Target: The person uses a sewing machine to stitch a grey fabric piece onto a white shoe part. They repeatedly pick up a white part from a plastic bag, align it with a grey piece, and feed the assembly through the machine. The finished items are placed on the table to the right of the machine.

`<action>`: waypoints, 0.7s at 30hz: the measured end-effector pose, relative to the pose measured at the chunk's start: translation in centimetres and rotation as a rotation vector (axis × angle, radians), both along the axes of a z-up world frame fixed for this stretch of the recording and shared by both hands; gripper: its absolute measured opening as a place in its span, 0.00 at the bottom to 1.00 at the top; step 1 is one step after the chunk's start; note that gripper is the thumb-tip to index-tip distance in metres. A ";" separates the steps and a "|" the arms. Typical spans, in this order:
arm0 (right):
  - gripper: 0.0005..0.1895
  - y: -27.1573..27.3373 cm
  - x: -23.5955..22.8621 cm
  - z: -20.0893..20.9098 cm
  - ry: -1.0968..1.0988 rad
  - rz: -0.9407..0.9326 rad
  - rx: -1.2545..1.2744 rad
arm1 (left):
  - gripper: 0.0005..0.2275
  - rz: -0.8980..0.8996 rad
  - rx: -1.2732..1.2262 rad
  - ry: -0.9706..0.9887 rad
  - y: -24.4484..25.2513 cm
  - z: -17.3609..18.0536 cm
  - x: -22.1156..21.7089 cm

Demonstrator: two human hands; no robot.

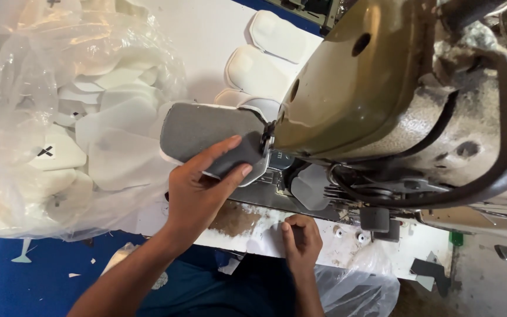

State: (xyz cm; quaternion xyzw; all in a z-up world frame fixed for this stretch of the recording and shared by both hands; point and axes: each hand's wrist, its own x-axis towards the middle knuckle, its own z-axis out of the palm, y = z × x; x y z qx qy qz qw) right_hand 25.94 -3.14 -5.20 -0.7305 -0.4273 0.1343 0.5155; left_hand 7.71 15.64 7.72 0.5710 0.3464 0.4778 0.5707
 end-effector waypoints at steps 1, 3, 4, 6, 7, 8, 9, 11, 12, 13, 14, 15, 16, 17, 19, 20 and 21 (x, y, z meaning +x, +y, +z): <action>0.05 0.1 0.0 0.0 0.000 0.001 0.001 | 0.18 0.001 0.001 0.000 0.2 0.3 0.1; 0.05 0.1 0.0 0.0 0.019 -0.017 -0.017 | 0.19 -0.041 -0.079 -0.060 0.7 0.7 0.3; 0.05 0.1 -0.1 0.0 0.021 -0.017 -0.019 | 0.19 -0.040 -0.082 -0.058 0.8 0.8 0.4; 0.06 0.1 -0.1 0.0 -0.016 -0.021 -0.031 | 0.20 -0.008 -0.143 0.058 1.0 0.9 0.6; 0.06 0.1 0.0 -0.1 -0.016 -0.021 -0.031 | 0.20 -0.008 -0.143 0.058 0.9 0.6 0.7; 0.06 0.1 0.0 -0.2 -0.031 -0.017 -0.023 | 0.20 0.028 -0.112 0.051 0.7 0.4 0.9; 0.06 0.1 0.1 -0.3 -0.046 -0.013 -0.017 | 0.20 0.064 -0.083 0.043 0.5 0.1 1.0; 0.06 -0.1 0.2 -0.3 -0.031 -0.010 0.004 | 0.18 0.113 -0.041 -0.011 -1.0 -1.5 1.4; 0.06 -0.1 0.4 -0.3 -0.017 -0.007 0.025 | 0.17 0.162 0.002 -0.065 -1.7 -2.3 1.8; 0.06 0.2 0.7 0.8 -0.021 -0.008 0.025 | 0.17 0.161 0.002 -0.069 -2.0 -2.5 1.8; 0.10 0.5 1.0 1.8 -0.116 -0.019 0.057 | 0.17 0.152 0.024 -0.097 -2.3 -2.8 1.9; 0.14 0.5 1.2 2.8 -0.209 -0.026 0.080 | 0.17 0.147 0.037 -0.121 -3.0 -3.2 1.8; 0.14 -0.8 3.4 3.2 -0.209 -0.023 0.072 | 0.17 0.150 0.029 -0.121 -3.1 -3.4 2.0; 0.20 -1.9 5.5 3.4 -0.423 -0.170 0.240 | 0.17 0.151 0.056 -0.117 -3.1 -3.5 2.0; 0.25 -2.6 8.4 6.7 -0.639 -0.318 0.417 | 0.17 0.152 0.091 -0.115 -3.3 -3.5 2.2; 0.24 -2.3 9.3 9.6 -0.853 -0.524 0.401 | 0.17 0.155 0.128 -0.089 -3.4 -3.5 2.3; 0.26 -2.3 10.2 12.5 -1.068 -0.723 0.370 | 0.18 0.158 0.157 -0.063 -3.8 -3.6 2.3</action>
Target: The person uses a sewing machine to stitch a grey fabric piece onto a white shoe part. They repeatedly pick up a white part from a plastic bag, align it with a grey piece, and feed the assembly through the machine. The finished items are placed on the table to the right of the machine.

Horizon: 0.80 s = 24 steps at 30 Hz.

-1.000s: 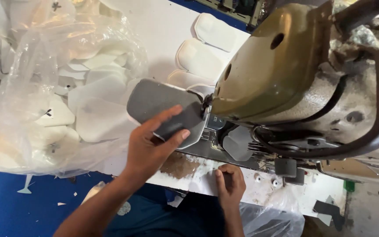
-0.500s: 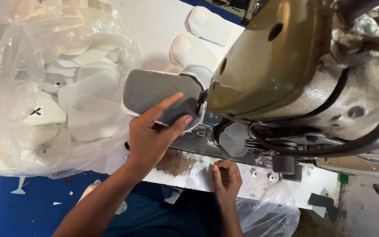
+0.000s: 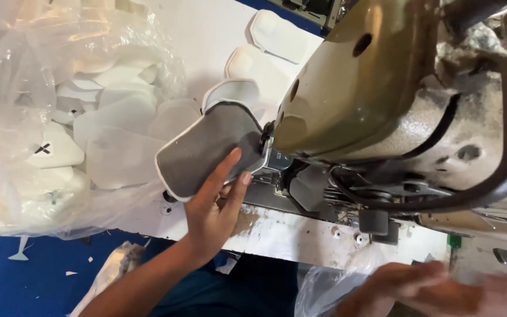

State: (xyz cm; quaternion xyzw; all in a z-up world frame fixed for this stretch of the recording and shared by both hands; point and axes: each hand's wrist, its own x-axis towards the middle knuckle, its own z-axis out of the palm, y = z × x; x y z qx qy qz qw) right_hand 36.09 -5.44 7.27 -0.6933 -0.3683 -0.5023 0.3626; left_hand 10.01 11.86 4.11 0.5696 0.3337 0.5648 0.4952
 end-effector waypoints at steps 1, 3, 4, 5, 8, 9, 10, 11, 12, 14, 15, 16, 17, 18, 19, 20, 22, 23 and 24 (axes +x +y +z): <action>0.26 -0.1 1.6 0.1 -0.002 -0.001 0.002 | 0.18 -0.001 0.002 -0.002 -0.3 -0.1 0.1; 0.28 -0.4 4.8 0.4 0.019 -0.102 -0.102 | 0.21 -0.037 -0.111 0.093 -1.2 -0.4 0.2; 0.28 0.1 5.1 0.5 0.020 -0.100 -0.101 | 0.21 -0.035 -0.109 0.094 -1.4 0.0 0.4; 0.28 0.6 5.3 0.5 0.013 -0.064 -0.096 | 0.23 0.010 0.053 0.196 -1.5 0.4 0.5; 0.27 1.5 5.1 0.8 -0.010 -0.036 -0.099 | 0.28 0.051 0.262 0.364 -2.1 1.1 0.8; 0.25 1.7 4.9 0.9 -0.030 -0.050 -0.097 | 0.31 0.044 0.318 0.423 -2.2 1.3 1.0; 0.25 1.3 5.6 0.4 -0.031 -0.055 -0.092 | 0.31 0.041 0.324 0.421 -2.0 1.4 1.1; 0.24 1.0 6.3 -0.1 -0.037 -0.074 -0.086 | 0.32 0.056 0.356 0.435 -1.9 1.6 1.3; 0.24 0.6 6.9 -0.6 -0.041 -0.088 -0.085 | 0.33 0.071 0.382 0.451 -1.9 1.7 1.4; 0.26 0.4 8.2 -2.4 -0.010 -0.093 -0.034 | 0.31 0.053 0.354 0.430 -1.5 1.6 1.4; 0.28 0.3 8.8 -3.3 0.023 -0.096 0.017 | 0.29 0.036 0.326 0.410 -1.3 1.6 1.4; 0.28 0.4 8.9 -4.2 0.021 -0.099 0.017 | 0.29 0.032 0.327 0.408 -1.0 0.8 1.2; 0.26 0.4 9.1 -4.9 -0.022 -0.117 0.020 | 0.24 0.010 0.224 0.366 -0.7 0.0 1.0; 0.25 0.4 9.2 -5.7 -0.064 -0.138 0.023 | 0.20 -0.017 0.121 0.324 -0.4 -0.7 0.8; 0.25 0.4 8.5 -5.5 -0.065 -0.145 0.023 | 0.20 -0.024 0.122 0.323 0.0 -3.4 0.6; 0.22 0.5 7.9 -5.3 -0.090 -0.148 -0.017 | 0.17 0.017 0.099 0.384 0.5 -6.0 0.6; 0.19 0.7 6.5 -3.2 -0.117 -0.162 -0.059 | 0.15 0.046 0.079 0.441 2.1 -10.1 0.1; 0.18 0.9 5.7 -1.3 -0.070 -0.077 0.013 | 0.15 -0.122 0.063 0.279 3.3 -11.5 -0.3; 0.18 1.3 4.9 0.6 -0.024 0.015 0.084 | 0.16 -0.280 0.043 0.117 4.5 -13.0 -0.8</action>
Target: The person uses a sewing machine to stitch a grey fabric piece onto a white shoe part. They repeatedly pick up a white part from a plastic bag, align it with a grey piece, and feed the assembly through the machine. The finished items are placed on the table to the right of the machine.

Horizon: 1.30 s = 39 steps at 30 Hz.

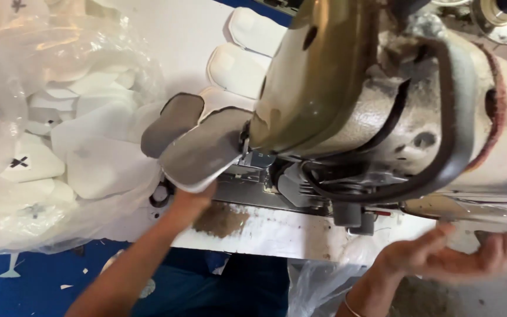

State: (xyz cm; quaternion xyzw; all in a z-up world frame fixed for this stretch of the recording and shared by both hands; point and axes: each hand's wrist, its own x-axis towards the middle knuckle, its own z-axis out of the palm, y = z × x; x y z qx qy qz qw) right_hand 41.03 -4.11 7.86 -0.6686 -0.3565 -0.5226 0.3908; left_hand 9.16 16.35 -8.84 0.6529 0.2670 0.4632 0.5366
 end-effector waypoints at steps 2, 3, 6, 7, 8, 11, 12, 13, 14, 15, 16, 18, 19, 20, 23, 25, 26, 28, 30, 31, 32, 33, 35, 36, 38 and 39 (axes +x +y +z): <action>0.17 0.4 -1.2 -1.9 0.022 0.181 0.093 | 0.17 -0.029 -0.016 -0.018 0.1 -0.2 0.1; 0.17 0.5 -2.0 -2.8 0.048 0.367 0.187 | 0.18 -0.052 -0.031 -0.032 -0.7 0.1 1.0; 0.33 2.9 -7.1 -5.6 0.275 0.094 -0.587 | 0.19 -0.084 -0.056 -0.077 -0.6 1.4 2.4; 0.33 2.7 -6.7 -7.4 0.272 0.105 -0.590 | 0.20 -0.089 -0.068 -0.088 -0.8 1.8 2.6; 0.36 3.0 -6.4 -9.4 0.404 0.067 -0.743 | 0.21 -0.091 -0.071 -0.099 -0.7 2.2 2.8; 0.37 3.8 -7.0 -11.2 0.637 0.036 -0.868 | 0.23 -0.085 -0.083 -0.121 -0.2 4.1 2.4; 0.38 4.3 -7.6 -11.2 0.739 0.032 -0.843 | 0.23 -0.066 -0.087 -0.125 -0.1 4.7 1.8; 0.38 4.9 -8.5 -10.8 0.732 0.070 -0.852 | 0.24 -0.047 -0.090 -0.129 0.0 5.3 0.9; 0.36 5.0 -9.2 -10.2 0.830 0.068 -0.784 | 0.24 -0.033 -0.103 -0.135 -0.2 5.8 0.1; 0.34 5.2 -10.0 -9.7 0.929 0.065 -0.716 | 0.25 -0.018 -0.115 -0.142 -0.3 6.2 -0.6; 0.34 5.5 -10.6 -9.3 0.922 0.085 -0.724 | 0.26 -0.015 -0.121 -0.154 -0.2 6.7 -1.9; 0.34 5.9 -11.7 -8.4 0.912 0.259 -0.518 | 0.27 -0.011 -0.134 -0.182 -1.0 8.1 -3.4; 0.34 5.7 -11.5 -8.9 0.906 0.276 -0.525 | 0.27 0.007 -0.131 -0.184 -1.6 8.2 -5.1; 0.34 5.3 -11.4 -9.5 0.825 0.268 -0.513 | 0.23 0.113 0.026 0.091 -2.3 8.4 -6.9; 0.34 4.0 -10.7 -10.4 0.795 0.324 -0.437 | 0.20 0.328 0.249 0.448 -1.0 7.0 -11.6; 0.34 2.9 -10.2 -10.8 0.845 0.387 -0.369 | 0.21 0.437 0.323 0.526 1.0 5.9 -14.0; 0.32 2.0 -10.0 -10.8 0.983 0.453 -0.315 | 0.22 0.441 0.440 0.744 1.8 5.6 -15.0; 0.29 0.5 -10.0 -11.1 1.114 0.522 -0.253 | 0.23 0.444 0.562 0.955 2.7 5.4 -16.0; 0.21 -0.8 -10.4 -11.6 1.220 0.587 -0.203 | 0.34 0.318 0.552 1.034 2.7 5.6 -15.9; 0.21 -1.4 -11.2 -11.6 1.215 0.580 -0.199 | 0.34 0.313 0.555 1.028 2.5 5.6 -15.9; 0.20 -1.7 -11.9 -11.6 1.292 0.640 -0.138 | 0.29 0.299 0.488 1.106 2.3 5.7 -15.9; 0.19 -2.1 -12.6 -11.7 1.367 0.700 -0.075 | 0.26 0.285 0.418 1.183 2.1 5.8 -15.9; 0.18 -2.8 -13.4 -13.0 1.411 0.707 -0.077 | 0.24 0.322 0.457 1.147 2.1 4.7 -15.8; 0.17 -3.5 -13.9 -13.7 1.464 0.706 -0.092 | 0.23 0.352 0.481 1.117 1.8 4.1 -15.8; 0.17 -3.9 -15.7 -12.6 1.505 0.695 -0.121 | 0.22 0.371 0.509 1.099 1.5 4.5 -15.3; 0.17 -4.0 -16.5 -12.0 1.549 0.689 -0.154 | 0.21 0.395 0.536 1.085 1.3 4.8 -15.1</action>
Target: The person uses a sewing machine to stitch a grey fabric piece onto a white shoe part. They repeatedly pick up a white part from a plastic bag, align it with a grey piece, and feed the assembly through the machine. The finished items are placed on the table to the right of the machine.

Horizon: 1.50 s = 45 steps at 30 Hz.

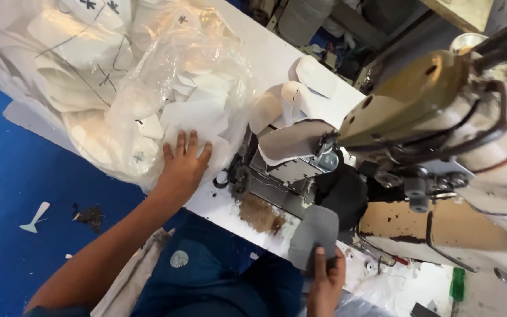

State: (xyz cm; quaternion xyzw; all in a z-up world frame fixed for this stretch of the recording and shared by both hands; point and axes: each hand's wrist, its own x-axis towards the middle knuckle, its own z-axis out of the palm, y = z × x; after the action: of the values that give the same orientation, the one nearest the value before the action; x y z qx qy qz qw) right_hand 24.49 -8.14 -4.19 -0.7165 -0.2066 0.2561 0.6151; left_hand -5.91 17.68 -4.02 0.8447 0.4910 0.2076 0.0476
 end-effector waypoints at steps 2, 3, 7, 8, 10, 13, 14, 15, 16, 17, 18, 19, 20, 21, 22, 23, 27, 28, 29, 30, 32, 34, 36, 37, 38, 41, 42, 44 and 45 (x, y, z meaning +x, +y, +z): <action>0.17 -0.5 -0.8 -0.2 0.047 0.016 0.007 | 0.21 -0.026 0.009 0.078 0.0 -0.6 0.1; 0.18 -0.7 -1.2 -0.3 0.095 0.034 0.005 | 0.21 -0.051 0.009 0.158 0.1 -0.8 0.0; 0.18 -1.4 -2.2 -0.3 0.123 0.071 0.027 | 0.12 -0.121 0.064 0.194 -0.5 -1.2 -0.1; 0.18 -1.7 -2.4 -0.3 0.136 0.077 0.000 | 0.11 -0.103 0.055 0.049 -0.6 -1.1 -0.2; 0.18 -2.2 -2.5 -0.6 0.147 0.082 -0.021 | 0.10 -0.088 0.052 -0.099 -1.1 0.5 -0.5; 0.18 -3.2 -2.8 -0.8 0.149 0.111 0.045 | 0.10 0.032 0.147 -0.554 -3.5 3.3 -0.7; 0.18 -3.4 -3.1 -0.3 0.219 0.117 0.085 | 0.08 0.128 -0.025 -0.820 -4.8 3.5 -0.7; 0.18 -3.4 -3.4 0.2 0.288 0.128 0.129 | 0.05 0.228 -0.201 -1.080 -5.9 3.7 -0.9; 0.18 -3.5 -3.8 1.0 0.289 0.125 0.129 | 0.05 0.225 -0.202 -1.079 -7.1 4.0 -0.2; 0.18 -3.7 -4.2 1.6 0.391 0.162 0.188 | 0.05 0.169 -0.417 -1.317 -8.5 4.3 0.5; 0.19 -3.9 -4.5 2.3 0.494 0.198 0.247 | 0.04 0.109 -0.639 -1.549 -9.8 4.6 1.2; 0.19 -4.0 -4.9 2.6 0.495 0.190 0.248 | 0.04 0.105 -0.646 -1.544 -11.1 3.9 1.9; 0.19 -4.2 -5.1 2.9 0.538 0.255 0.292 | 0.05 0.057 -0.809 -1.539 -12.4 3.3 2.6; 0.19 -4.4 -5.4 3.2 0.578 0.315 0.337 | 0.06 0.004 -0.976 -1.525 -13.7 2.6 3.5; 0.19 -3.9 -6.1 3.3 0.578 0.300 0.339 | 0.06 -0.003 -0.988 -1.517 -14.5 2.8 4.1; 0.18 -3.5 -6.7 3.4 0.532 0.353 0.286 | 0.06 -0.018 -1.182 -1.614 -15.4 3.0 4.7; 0.15 -2.0 -8.8 3.7 0.344 0.417 0.127 | 0.12 -0.093 -1.419 -1.686 -18.1 3.3 5.3; 0.15 -1.9 -8.9 3.8 0.345 0.414 0.126 | 0.12 -0.092 -1.423 -1.684 -18.3 3.9 5.5; 0.14 -2.0 -9.1 3.8 0.334 0.387 0.108 | 0.16 -0.139 -1.381 -1.712 -18.6 4.4 5.6; 0.14 -2.0 -9.2 3.8 0.323 0.359 0.090 | 0.20 -0.185 -1.340 -1.740 -18.9 5.0 5.7; 0.14 -2.0 -9.5 4.2 0.328 0.353 0.086 | 0.16 -0.183 -1.258 -1.569 -19.2 4.9 5.8; 0.14 -2.2 -9.7 4.3 0.333 0.344 0.084 | 0.18 -0.184 -1.175 -1.395 -19.3 4.7 5.8; 0.13 -2.5 -9.6 4.1 0.322 0.369 0.076 | 0.16 -0.175 -1.146 -1.386 -19.2 4.2 5.8; 0.13 -2.9 -9.1 3.2 0.325 0.363 0.074 | 0.16 -0.174 -1.152 -1.381 -19.0 4.1 5.7; 0.12 -3.4 -8.6 2.2 0.290 0.379 0.050 | 0.15 -0.159 -1.137 -1.395 -18.8 4.1 5.7; 0.09 -3.0 -8.5 3.2 0.241 0.410 0.013 | 0.15 -0.141 -1.130 -1.427 -18.2 4.2 5.2; 0.08 -2.7 -8.6 4.1 0.224 0.428 0.000 | 0.15 -0.138 -1.134 -1.450 -18.0 4.2 5.0; 0.07 -2.7 -8.4 4.0 0.285 0.436 0.015 | 0.15 -0.143 -1.142 -1.442 -17.9 3.7 4.8; 0.06 -2.7 -8.4 4.0 0.346 0.449 0.032 | 0.14 -0.147 -1.145 -1.436 -17.8 3.5 4.7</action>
State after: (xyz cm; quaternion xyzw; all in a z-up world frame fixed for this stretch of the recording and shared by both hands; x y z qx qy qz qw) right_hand 16.14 -10.84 -0.22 -0.5888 -0.2561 0.5009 0.5803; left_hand -1.24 -0.14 -0.52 0.3898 0.3165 0.4036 0.7648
